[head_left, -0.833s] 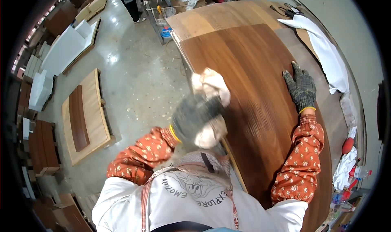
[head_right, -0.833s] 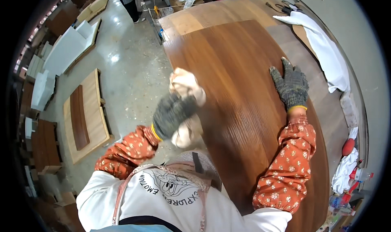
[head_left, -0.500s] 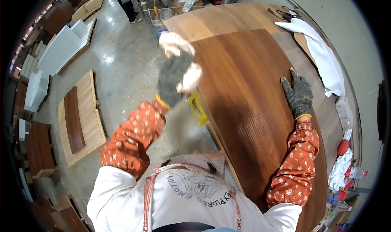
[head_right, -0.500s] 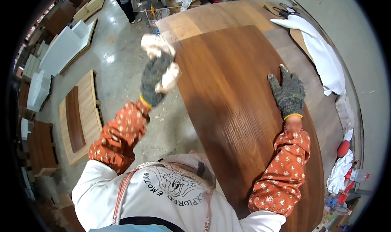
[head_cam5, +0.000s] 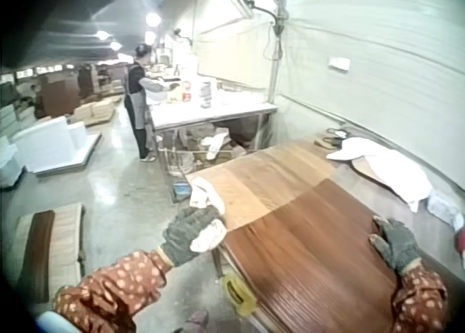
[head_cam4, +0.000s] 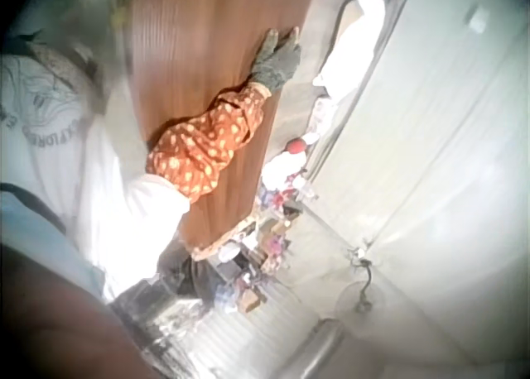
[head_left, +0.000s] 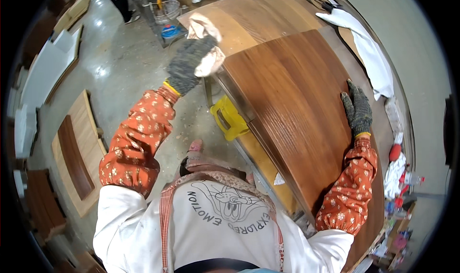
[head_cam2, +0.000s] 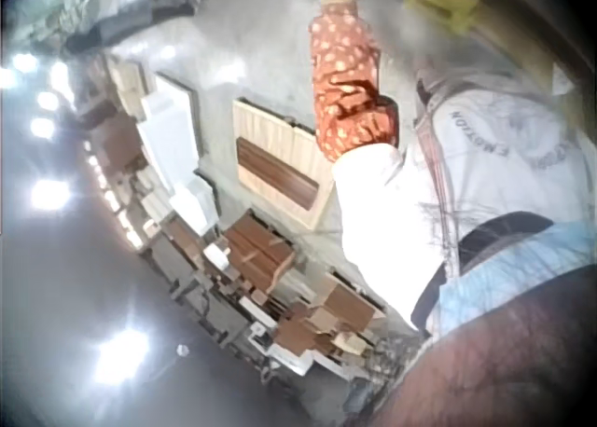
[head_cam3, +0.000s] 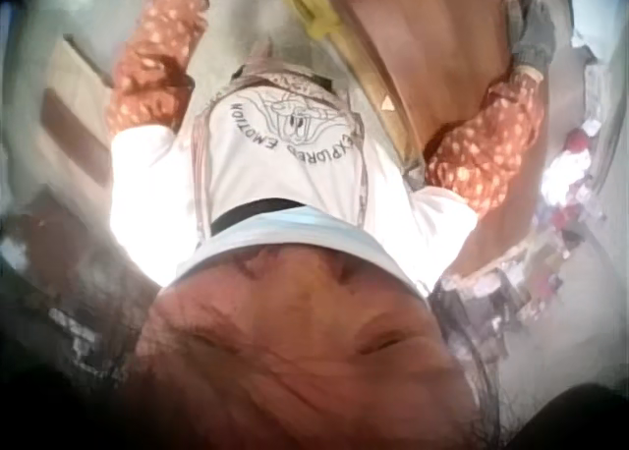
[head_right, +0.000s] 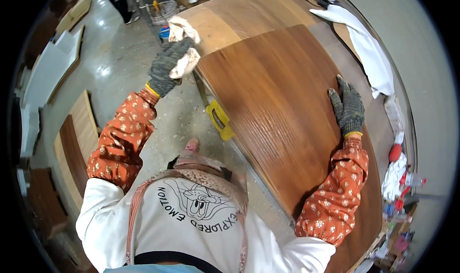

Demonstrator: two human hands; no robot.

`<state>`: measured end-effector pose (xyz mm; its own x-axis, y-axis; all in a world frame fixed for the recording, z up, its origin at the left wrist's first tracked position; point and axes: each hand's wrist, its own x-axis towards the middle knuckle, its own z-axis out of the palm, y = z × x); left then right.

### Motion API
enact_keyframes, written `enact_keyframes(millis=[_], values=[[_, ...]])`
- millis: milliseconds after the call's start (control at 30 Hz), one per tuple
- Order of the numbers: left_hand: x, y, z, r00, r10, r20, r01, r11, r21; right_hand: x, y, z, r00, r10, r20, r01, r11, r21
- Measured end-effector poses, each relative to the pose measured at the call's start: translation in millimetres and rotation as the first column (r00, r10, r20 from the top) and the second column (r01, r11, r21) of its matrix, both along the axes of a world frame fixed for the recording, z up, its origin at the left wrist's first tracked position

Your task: The person wipes down wooden panels with a cloth and a liquid from a bottle, then uses a sanding block on the edges and surfaces of several panels.

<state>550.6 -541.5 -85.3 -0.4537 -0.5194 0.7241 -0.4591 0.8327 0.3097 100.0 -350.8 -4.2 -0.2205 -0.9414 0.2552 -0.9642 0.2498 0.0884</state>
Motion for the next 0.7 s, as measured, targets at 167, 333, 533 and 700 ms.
enact_keyframes(millis=[167, 333, 533, 700], values=[[-17, 11, 12, 0.968, -0.242, -0.064, 0.238, 0.969, -0.069, -8, 13, -7, 0.975, -0.219, -0.035, 0.221, 0.973, 0.070], [-43, -19, 7, 0.907, -0.420, -0.006, 0.409, 0.886, -0.220, 3, 15, 5, 0.909, -0.413, -0.053, 0.417, 0.902, 0.117], [6, -89, 9, 0.899, -0.262, -0.351, 0.335, 0.928, 0.165, 100, 23, 5, 0.879, -0.472, -0.070, 0.470, 0.882, -0.038], [38, -100, 27, 0.849, -0.528, -0.028, 0.521, 0.826, 0.218, 249, -23, 33, 0.747, 0.218, 0.628, 0.133, 0.877, -0.462]])
